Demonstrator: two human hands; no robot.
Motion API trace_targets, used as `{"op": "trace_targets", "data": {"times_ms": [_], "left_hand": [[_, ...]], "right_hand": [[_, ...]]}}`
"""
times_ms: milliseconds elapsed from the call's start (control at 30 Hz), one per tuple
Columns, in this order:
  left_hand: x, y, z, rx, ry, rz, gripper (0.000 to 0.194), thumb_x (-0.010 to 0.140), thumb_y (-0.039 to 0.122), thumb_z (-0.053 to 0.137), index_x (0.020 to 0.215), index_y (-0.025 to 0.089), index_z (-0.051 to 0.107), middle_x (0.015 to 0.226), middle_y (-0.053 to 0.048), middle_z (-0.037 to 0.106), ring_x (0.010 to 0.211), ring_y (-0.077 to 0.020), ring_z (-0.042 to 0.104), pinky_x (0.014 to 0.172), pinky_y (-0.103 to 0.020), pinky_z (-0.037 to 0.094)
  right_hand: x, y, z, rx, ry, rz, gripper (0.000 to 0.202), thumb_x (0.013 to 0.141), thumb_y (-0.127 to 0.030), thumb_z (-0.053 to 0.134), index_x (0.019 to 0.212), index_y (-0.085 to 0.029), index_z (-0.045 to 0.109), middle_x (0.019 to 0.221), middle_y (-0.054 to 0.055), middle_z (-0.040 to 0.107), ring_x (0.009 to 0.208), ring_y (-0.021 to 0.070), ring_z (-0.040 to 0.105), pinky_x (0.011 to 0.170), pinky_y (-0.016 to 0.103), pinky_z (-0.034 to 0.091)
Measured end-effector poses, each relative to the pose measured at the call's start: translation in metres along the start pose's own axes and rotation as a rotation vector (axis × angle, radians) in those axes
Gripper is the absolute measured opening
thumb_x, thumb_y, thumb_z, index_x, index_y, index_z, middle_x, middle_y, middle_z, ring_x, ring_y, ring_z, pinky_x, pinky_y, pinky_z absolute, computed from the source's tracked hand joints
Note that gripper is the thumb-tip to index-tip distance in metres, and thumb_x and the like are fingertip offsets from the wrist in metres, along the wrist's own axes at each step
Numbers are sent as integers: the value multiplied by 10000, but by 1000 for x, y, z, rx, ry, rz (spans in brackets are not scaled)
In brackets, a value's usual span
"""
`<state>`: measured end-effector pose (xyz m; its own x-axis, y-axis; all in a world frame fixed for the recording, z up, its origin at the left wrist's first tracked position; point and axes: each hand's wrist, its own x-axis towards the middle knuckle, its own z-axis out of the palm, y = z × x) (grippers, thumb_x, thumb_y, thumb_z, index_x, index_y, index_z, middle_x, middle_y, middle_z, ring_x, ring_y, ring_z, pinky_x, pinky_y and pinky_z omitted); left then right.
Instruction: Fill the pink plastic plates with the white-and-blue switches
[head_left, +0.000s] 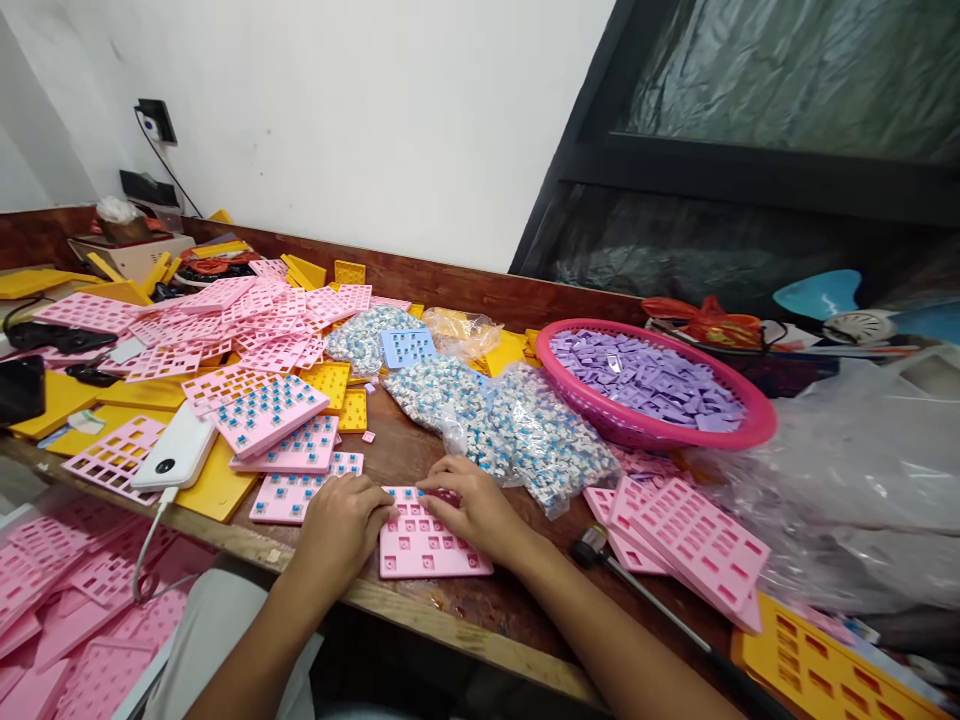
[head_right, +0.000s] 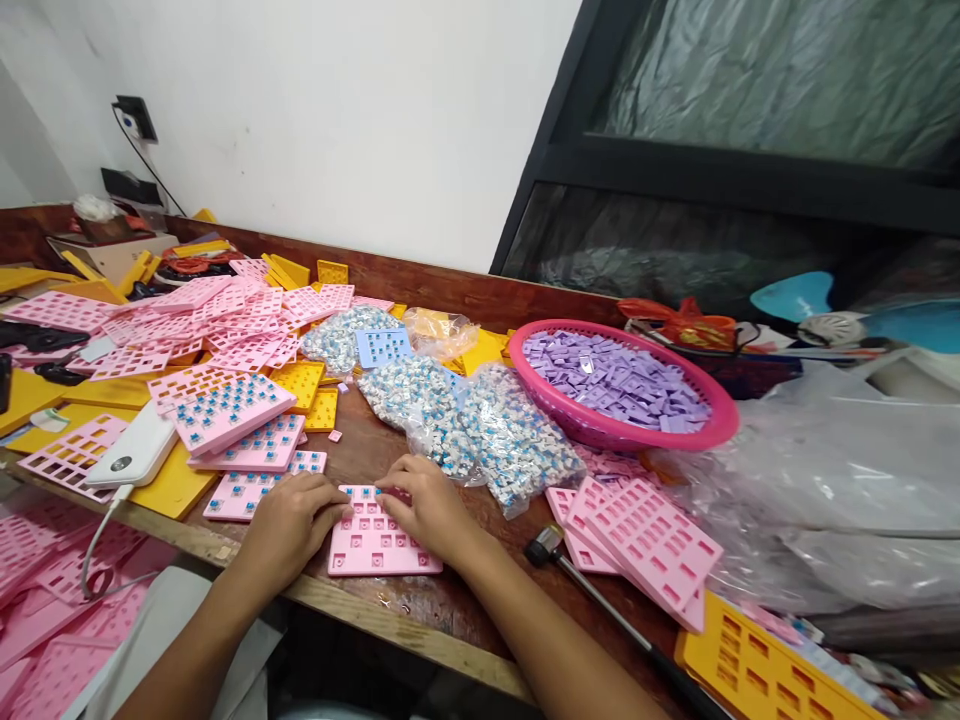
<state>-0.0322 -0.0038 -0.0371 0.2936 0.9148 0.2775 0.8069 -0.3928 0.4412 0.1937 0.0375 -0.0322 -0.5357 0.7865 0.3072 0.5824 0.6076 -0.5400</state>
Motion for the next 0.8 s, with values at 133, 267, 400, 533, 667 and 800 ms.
{"op": "trace_targets", "data": {"times_ms": [133, 267, 400, 533, 667, 800], "left_hand": [[1, 5, -4, 51, -37, 3, 161, 959, 245, 612, 875, 233, 749, 880, -29, 709, 890, -230, 635, 808, -378, 428], [0, 8, -3, 115, -27, -18, 133, 948, 258, 631, 874, 242, 740, 897, -29, 706, 899, -238, 632, 791, -378, 424], [-3, 7, 2, 91, 24, -11, 124, 946, 258, 631, 854, 235, 711, 892, -21, 711, 886, -218, 622, 780, -355, 441], [-7, 16, 3, 261, 21, 53, 186, 970, 250, 579, 840, 217, 708, 884, -49, 701, 914, -259, 603, 792, -393, 437], [-13, 34, 2, 382, -25, 132, 135, 930, 286, 640, 908, 185, 726, 951, -97, 699, 942, -308, 590, 822, -446, 425], [-16, 42, 2, 428, -54, 127, 153, 928, 293, 635, 906, 173, 727, 923, -103, 696, 913, -307, 599, 814, -451, 425]], "right_hand": [[0, 2, -6, 32, -48, 12, 137, 927, -232, 667, 1010, -224, 776, 990, 66, 683, 934, 209, 624, 840, 350, 481], [-1, 0, -6, -86, -38, -57, 172, 970, -273, 620, 1015, -229, 780, 988, 72, 692, 945, 220, 614, 865, 373, 466], [-3, 1, -1, -155, 5, -76, 173, 973, -293, 619, 1024, -231, 772, 1001, 79, 696, 954, 229, 612, 857, 380, 465], [-4, 3, 3, -156, 31, -65, 145, 968, -268, 624, 1003, -211, 754, 984, 78, 692, 934, 218, 614, 838, 361, 468], [-6, -1, 5, -226, -22, -85, 149, 972, -235, 606, 1001, -212, 750, 973, 80, 690, 929, 220, 611, 844, 370, 453], [-5, 1, -3, -123, 15, -87, 130, 960, -259, 624, 984, -213, 743, 984, 68, 699, 930, 210, 626, 858, 355, 469]]}}
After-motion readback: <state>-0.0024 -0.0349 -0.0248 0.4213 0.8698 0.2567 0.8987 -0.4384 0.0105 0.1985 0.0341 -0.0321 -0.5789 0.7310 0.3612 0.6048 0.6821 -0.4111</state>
